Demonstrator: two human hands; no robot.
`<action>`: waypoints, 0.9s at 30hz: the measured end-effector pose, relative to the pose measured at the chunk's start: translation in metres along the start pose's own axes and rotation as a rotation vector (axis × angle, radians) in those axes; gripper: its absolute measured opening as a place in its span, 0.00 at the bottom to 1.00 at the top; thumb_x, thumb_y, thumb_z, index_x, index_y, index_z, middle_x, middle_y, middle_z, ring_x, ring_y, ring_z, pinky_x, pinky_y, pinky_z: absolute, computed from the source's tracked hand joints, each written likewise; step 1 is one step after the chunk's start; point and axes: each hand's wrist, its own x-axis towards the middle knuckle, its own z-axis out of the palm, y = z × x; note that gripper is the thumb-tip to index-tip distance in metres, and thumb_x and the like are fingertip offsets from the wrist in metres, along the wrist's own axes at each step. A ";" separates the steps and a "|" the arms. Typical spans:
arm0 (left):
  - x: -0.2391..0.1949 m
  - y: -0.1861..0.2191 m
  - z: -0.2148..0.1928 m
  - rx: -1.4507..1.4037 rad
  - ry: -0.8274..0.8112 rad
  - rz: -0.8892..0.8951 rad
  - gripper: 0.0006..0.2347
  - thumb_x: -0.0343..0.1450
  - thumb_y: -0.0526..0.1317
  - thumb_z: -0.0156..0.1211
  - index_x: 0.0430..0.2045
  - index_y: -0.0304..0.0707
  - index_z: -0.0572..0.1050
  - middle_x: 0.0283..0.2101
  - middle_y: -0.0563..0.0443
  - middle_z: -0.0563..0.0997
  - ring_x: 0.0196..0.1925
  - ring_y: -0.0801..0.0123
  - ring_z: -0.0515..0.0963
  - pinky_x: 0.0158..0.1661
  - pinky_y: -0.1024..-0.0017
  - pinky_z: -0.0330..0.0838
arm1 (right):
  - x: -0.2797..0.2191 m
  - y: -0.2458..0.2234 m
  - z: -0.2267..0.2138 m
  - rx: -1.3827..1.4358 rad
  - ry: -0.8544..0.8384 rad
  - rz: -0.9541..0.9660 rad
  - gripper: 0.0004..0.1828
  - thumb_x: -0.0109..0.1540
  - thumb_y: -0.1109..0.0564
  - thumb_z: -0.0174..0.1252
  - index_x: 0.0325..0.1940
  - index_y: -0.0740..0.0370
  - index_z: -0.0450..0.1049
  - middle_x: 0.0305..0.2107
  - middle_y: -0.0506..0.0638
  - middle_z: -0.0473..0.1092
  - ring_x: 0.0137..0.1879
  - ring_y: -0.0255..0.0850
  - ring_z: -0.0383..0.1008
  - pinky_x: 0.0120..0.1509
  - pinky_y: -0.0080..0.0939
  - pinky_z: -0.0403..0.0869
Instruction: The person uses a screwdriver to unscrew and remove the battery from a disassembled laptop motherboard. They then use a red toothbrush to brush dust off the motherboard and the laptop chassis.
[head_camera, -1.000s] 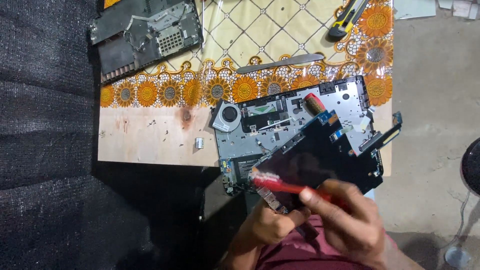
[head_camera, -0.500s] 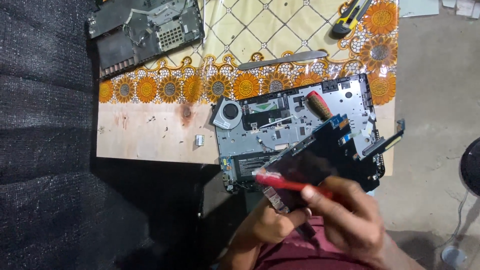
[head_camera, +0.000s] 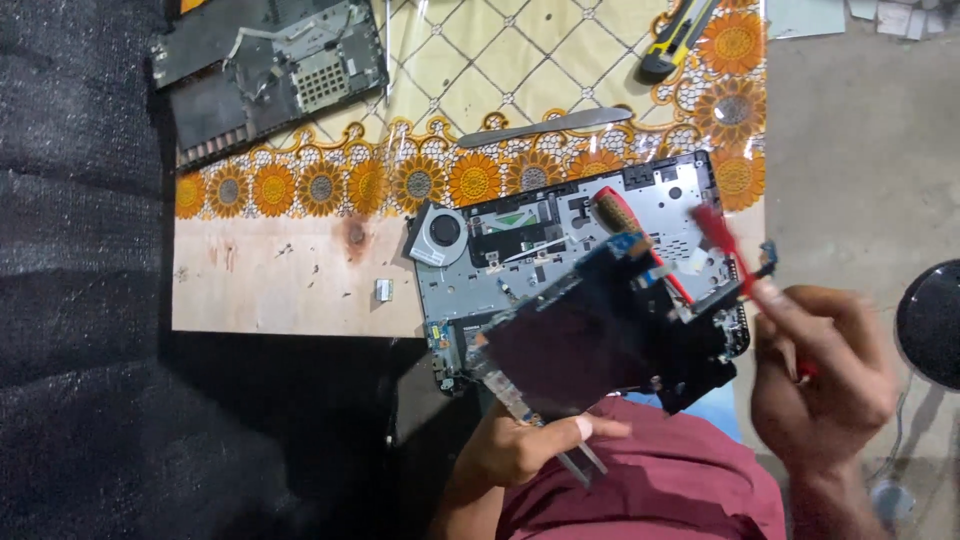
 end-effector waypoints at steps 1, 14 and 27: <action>0.002 -0.005 0.001 0.002 -0.007 0.000 0.13 0.72 0.41 0.46 0.39 0.45 0.81 0.48 0.60 0.81 0.54 0.73 0.76 0.62 0.80 0.60 | 0.000 -0.006 0.002 -0.005 0.004 0.004 0.14 0.69 0.80 0.55 0.55 0.71 0.75 0.42 0.66 0.68 0.34 0.43 0.61 0.34 0.37 0.57; 0.007 -0.027 0.004 -0.166 0.114 0.183 0.11 0.68 0.33 0.52 0.43 0.33 0.74 0.45 0.48 0.78 0.49 0.64 0.77 0.51 0.68 0.71 | -0.019 -0.052 0.026 0.157 -0.326 -0.276 0.17 0.63 0.63 0.47 0.55 0.59 0.73 0.37 0.60 0.67 0.36 0.46 0.72 0.35 0.37 0.71; 0.010 -0.024 0.009 0.124 0.273 0.147 0.11 0.67 0.38 0.59 0.42 0.35 0.75 0.46 0.45 0.81 0.50 0.59 0.80 0.57 0.69 0.68 | -0.023 -0.054 0.027 0.204 -0.310 -0.234 0.18 0.62 0.69 0.45 0.54 0.65 0.72 0.37 0.62 0.65 0.41 0.48 0.69 0.40 0.37 0.71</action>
